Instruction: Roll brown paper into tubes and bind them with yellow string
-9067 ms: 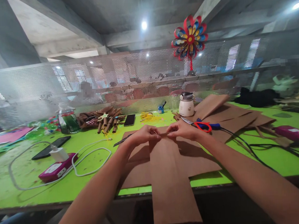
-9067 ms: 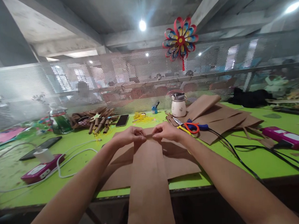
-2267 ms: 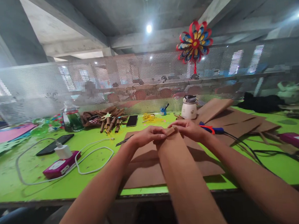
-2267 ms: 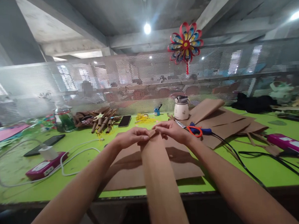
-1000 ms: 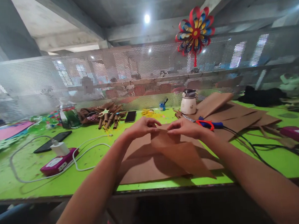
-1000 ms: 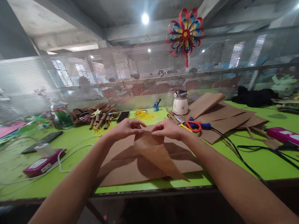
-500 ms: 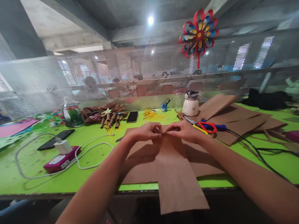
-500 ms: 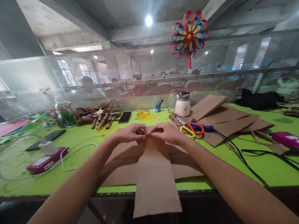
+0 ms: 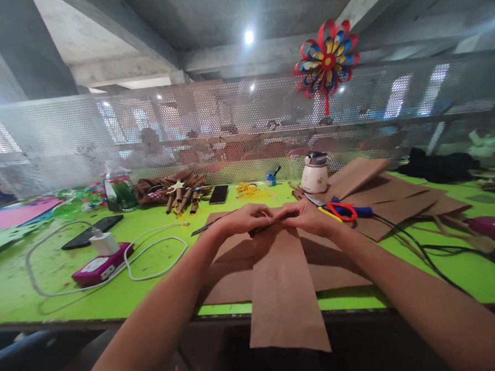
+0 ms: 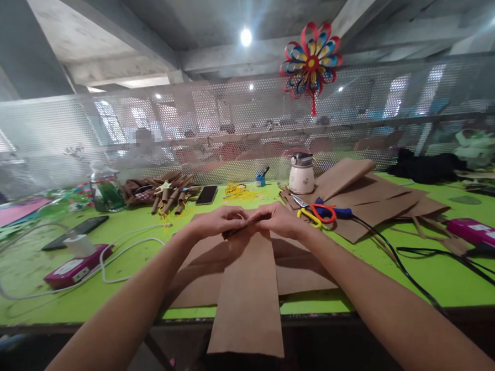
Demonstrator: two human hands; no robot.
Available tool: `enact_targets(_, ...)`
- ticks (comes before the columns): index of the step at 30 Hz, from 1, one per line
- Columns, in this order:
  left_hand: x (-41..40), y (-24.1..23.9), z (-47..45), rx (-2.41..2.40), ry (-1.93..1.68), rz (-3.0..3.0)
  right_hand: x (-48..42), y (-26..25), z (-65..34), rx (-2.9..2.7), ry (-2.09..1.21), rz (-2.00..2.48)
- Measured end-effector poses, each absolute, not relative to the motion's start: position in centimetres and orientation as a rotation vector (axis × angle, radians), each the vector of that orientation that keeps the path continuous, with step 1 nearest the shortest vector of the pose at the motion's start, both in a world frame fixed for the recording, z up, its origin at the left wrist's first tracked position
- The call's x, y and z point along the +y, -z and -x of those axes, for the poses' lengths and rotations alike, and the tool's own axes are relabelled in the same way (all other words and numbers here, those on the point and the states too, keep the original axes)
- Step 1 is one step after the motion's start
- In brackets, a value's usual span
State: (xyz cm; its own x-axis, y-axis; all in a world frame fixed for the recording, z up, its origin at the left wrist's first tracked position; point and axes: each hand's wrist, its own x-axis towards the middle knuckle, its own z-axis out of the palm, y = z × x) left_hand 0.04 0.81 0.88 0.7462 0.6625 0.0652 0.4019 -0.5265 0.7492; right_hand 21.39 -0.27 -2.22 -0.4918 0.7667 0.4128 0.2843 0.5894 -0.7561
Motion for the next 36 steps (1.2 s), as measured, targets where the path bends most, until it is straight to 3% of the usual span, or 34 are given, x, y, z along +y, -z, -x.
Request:
enact_targets(15, 0.9, -0.1, 0.1, 0.755, -0.337, -2.041, -0.8, 2.4, -20.5, -2.135, -0.467, 0.732)
enact_targets(25, 1.7, 0.9, 0.0, 0.724, -0.320, -1.995, -0.5, 2.2, -21.1, -2.159, -0.612, 0.769)
enact_targets(36, 0.3, -0.6, -0.7, 0.832, -0.232, -2.448, -0.6, 1.4, -22.2, -2.145, -1.058, 0.885)
